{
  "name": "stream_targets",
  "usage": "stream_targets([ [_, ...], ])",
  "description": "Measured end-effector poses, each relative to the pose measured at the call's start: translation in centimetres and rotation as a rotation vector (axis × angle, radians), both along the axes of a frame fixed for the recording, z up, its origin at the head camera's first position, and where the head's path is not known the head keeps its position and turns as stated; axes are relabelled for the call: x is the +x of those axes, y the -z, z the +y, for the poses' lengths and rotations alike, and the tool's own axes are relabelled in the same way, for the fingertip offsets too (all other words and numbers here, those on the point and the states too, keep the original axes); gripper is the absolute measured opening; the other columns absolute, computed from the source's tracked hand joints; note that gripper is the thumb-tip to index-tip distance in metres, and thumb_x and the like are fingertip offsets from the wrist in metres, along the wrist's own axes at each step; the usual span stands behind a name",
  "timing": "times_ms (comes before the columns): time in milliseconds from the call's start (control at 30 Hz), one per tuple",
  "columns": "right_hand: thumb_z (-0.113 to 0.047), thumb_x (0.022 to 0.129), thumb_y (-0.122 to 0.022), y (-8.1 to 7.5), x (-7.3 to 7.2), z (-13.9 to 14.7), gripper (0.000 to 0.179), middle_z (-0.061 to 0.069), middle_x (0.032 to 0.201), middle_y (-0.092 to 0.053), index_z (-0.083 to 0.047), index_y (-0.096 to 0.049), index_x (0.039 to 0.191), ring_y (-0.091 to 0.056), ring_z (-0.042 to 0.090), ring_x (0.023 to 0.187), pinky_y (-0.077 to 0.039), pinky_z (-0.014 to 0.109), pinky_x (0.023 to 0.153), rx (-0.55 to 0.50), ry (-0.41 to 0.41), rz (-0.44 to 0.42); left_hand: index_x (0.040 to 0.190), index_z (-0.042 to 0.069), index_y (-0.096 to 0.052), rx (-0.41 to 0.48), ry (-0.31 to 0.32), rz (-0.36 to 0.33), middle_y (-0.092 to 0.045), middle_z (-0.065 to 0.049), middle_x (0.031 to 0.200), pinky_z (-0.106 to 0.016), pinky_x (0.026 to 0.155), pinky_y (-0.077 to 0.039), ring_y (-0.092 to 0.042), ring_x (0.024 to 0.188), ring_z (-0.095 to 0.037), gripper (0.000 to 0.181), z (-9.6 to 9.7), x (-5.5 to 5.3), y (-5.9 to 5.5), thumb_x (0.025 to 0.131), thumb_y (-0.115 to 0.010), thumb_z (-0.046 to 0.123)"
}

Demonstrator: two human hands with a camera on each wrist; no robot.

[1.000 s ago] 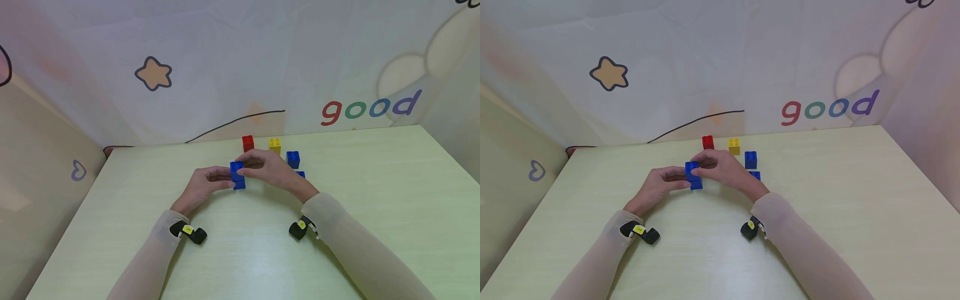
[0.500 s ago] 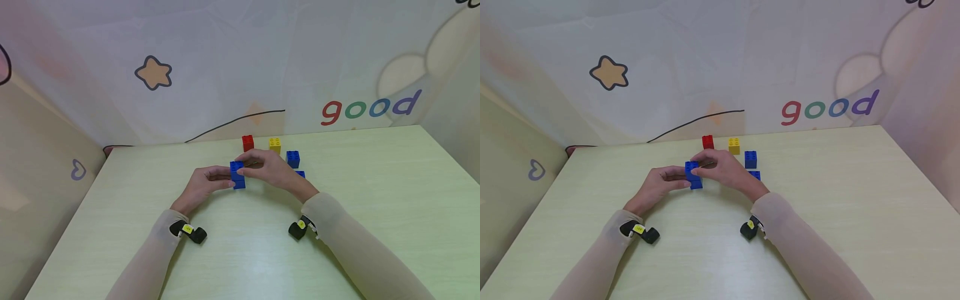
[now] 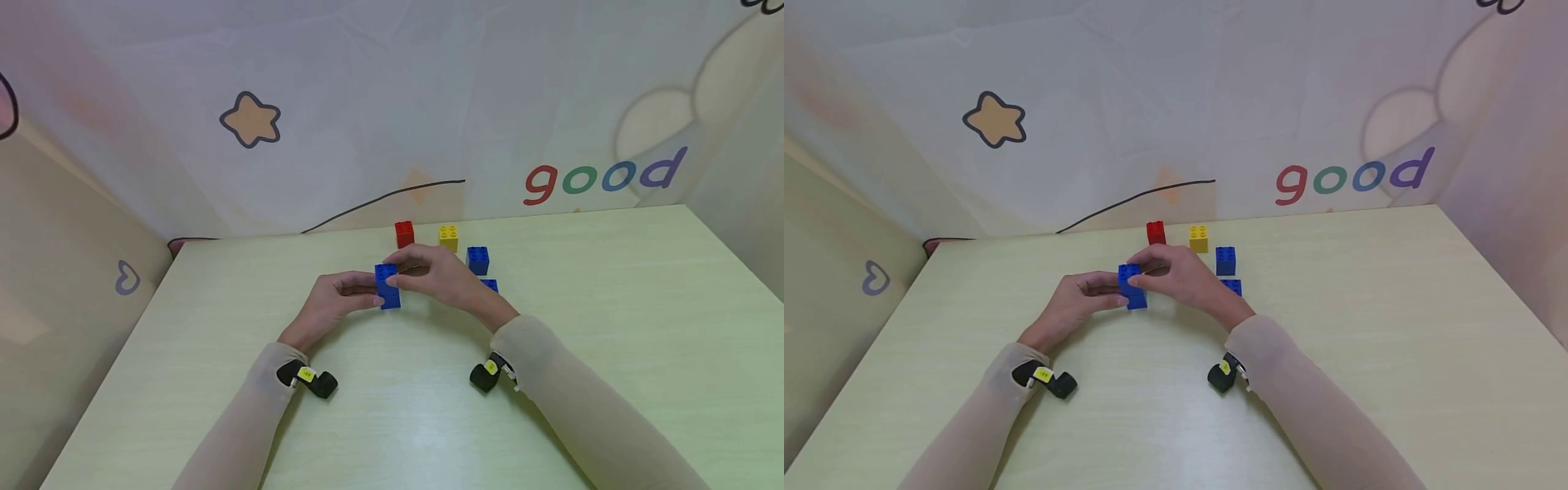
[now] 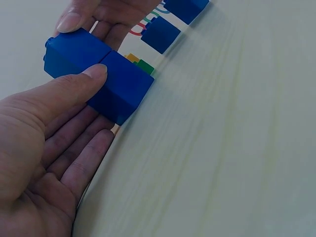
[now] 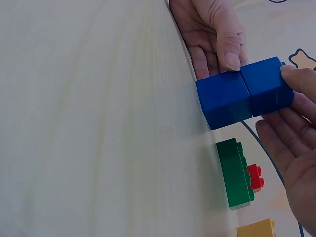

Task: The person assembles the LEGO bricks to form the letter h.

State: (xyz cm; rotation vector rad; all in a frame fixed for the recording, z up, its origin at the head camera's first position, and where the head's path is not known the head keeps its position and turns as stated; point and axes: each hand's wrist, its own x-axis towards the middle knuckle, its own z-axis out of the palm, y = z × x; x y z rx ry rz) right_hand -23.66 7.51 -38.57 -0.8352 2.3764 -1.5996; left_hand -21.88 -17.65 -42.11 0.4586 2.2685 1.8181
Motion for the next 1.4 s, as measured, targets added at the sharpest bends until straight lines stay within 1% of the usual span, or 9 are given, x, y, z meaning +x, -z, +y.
stream_targets([
  [367,-0.015,0.099,-0.078,-0.02,0.14,-0.12,0.036,0.008,0.125,-0.073,-0.007,-0.070,0.134,-0.071,0.025,0.117,-0.057,0.037,0.103,-0.005,0.011,-0.019,0.127,0.009,-0.077,-0.003,-0.005,-0.014,-0.077,-0.004,0.121,-0.035,0.102,-0.057,-0.074,0.113,-0.023,0.036,-0.08,-0.07,0.17,0.093,-0.085,0.015],
  [633,-0.015,0.099,-0.079,0.06,-0.01,-0.15,0.036,0.008,0.124,-0.074,-0.006,-0.071,0.133,-0.071,0.025,0.116,-0.057,0.038,0.103,-0.008,0.015,-0.024,0.128,0.008,-0.076,-0.007,-0.014,-0.007,-0.077,-0.005,0.121,-0.034,0.101,-0.057,-0.074,0.113,-0.023,0.035,0.06,-0.10,0.10,0.094,-0.084,0.015],
  [800,-0.015,0.099,-0.079,0.08,0.05,-0.12,0.035,0.007,0.123,-0.074,-0.007,-0.071,0.132,-0.072,0.024,0.115,-0.057,0.038,0.102,-0.014,0.024,-0.023,0.130,0.006,-0.075,-0.012,-0.009,-0.002,-0.077,-0.006,0.123,-0.034,0.101,-0.057,-0.074,0.113,-0.024,0.038,0.13,-0.09,0.07,0.094,-0.084,0.016],
  [933,-0.016,0.099,-0.079,0.18,0.14,-0.12,0.035,0.006,0.122,-0.075,-0.007,-0.071,0.132,-0.072,0.022,0.113,-0.057,0.036,0.102,-0.018,0.016,-0.035,0.130,0.006,-0.074,-0.023,-0.014,-0.006,-0.077,-0.007,0.123,-0.033,0.100,-0.058,-0.074,0.112,-0.024,0.039,0.02,0.04,0.14,0.094,-0.084,0.016],
  [1133,-0.017,0.099,-0.079,0.23,0.11,-0.09,0.036,0.005,0.122,-0.075,-0.007,-0.071,0.133,-0.072,0.021,0.113,-0.057,0.036,0.102,-0.007,0.019,-0.040,0.130,0.003,-0.073,0.009,-0.001,-0.021,-0.076,-0.010,0.122,-0.033,0.099,-0.058,-0.075,0.110,-0.026,0.038,0.06,0.07,0.10,0.094,-0.083,0.012],
  [1233,-0.017,0.099,-0.078,0.18,0.03,-0.06,0.036,0.005,0.123,-0.074,-0.007,-0.070,0.133,-0.071,0.021,0.114,-0.057,0.036,0.102,-0.008,0.013,-0.031,0.129,0.003,-0.073,0.011,0.002,-0.006,-0.076,-0.010,0.122,-0.033,0.098,-0.059,-0.075,0.111,-0.026,0.037,0.07,-0.03,0.08,0.094,-0.083,0.011],
  [1400,-0.018,0.100,-0.078,0.40,0.10,0.00,0.038,0.006,0.125,-0.074,-0.006,-0.069,0.134,-0.071,0.022,0.115,-0.057,0.036,0.102,-0.026,0.007,-0.014,0.129,0.004,-0.074,-0.009,-0.001,0.021,-0.076,-0.008,0.122,-0.033,0.098,-0.059,-0.074,0.111,-0.025,0.035,0.11,0.00,0.13,0.095,-0.083,0.012],
])
